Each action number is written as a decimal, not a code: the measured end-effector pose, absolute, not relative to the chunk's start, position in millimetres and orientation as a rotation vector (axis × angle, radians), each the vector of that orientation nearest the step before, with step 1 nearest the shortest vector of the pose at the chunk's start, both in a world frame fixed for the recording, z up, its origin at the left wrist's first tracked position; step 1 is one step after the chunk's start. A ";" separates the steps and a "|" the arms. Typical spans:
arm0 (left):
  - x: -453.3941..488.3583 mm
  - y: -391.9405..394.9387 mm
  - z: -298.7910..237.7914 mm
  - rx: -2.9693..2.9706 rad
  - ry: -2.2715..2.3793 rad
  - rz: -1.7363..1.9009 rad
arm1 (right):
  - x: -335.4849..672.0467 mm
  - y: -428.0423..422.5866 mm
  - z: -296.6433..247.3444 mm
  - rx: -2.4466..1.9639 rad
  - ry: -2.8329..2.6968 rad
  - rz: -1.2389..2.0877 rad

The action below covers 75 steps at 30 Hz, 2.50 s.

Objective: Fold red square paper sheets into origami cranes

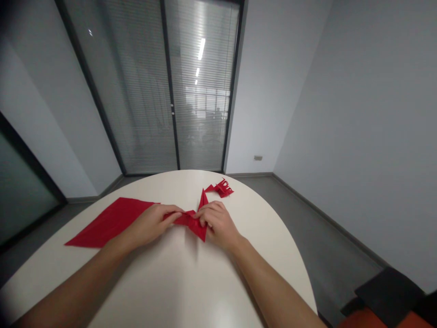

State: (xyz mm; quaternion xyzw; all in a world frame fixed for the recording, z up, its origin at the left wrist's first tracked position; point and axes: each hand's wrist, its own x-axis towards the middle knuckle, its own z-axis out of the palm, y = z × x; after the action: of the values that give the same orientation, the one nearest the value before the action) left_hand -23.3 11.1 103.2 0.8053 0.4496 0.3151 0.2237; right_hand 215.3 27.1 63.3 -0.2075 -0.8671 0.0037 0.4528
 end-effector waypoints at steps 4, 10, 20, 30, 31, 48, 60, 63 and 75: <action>-23.7 11.5 104.6 2.080 1.209 0.938 | 214.7 27.1 62.1 -0.535 -2.092 0.104; -22.2 11.4 105.3 2.064 1.152 0.954 | 209.8 22.5 64.0 -0.696 -1.892 0.259; -18.9 3.7 114.2 2.011 1.350 0.990 | 206.1 13.3 70.5 -0.812 -1.731 0.685; -23.9 2.0 117.3 1.947 1.103 0.607 | 208.0 17.1 67.5 -0.727 -1.800 0.768; -23.4 0.5 117.9 1.946 1.077 0.594 | 208.0 16.9 67.7 -0.721 -1.792 0.783; -8.0 -1.3 116.8 1.914 1.119 0.868 | 205.9 19.8 70.0 -0.725 -1.418 1.233; -6.0 -8.4 122.9 2.157 1.229 1.054 | 205.4 21.1 70.1 -0.631 -1.352 1.396; -8.0 -9.1 124.4 2.102 1.277 1.084 | 205.1 21.6 67.8 -0.593 -1.297 1.454; -23.1 3.7 125.9 1.788 1.347 1.247 | 208.1 33.5 64.4 -0.729 -1.202 1.289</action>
State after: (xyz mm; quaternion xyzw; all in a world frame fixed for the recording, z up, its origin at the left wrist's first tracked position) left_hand -23.1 3.7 125.9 0.6688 0.5036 0.4665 0.2854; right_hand 208.1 33.5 64.4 -0.3118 -0.5139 0.5513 0.5786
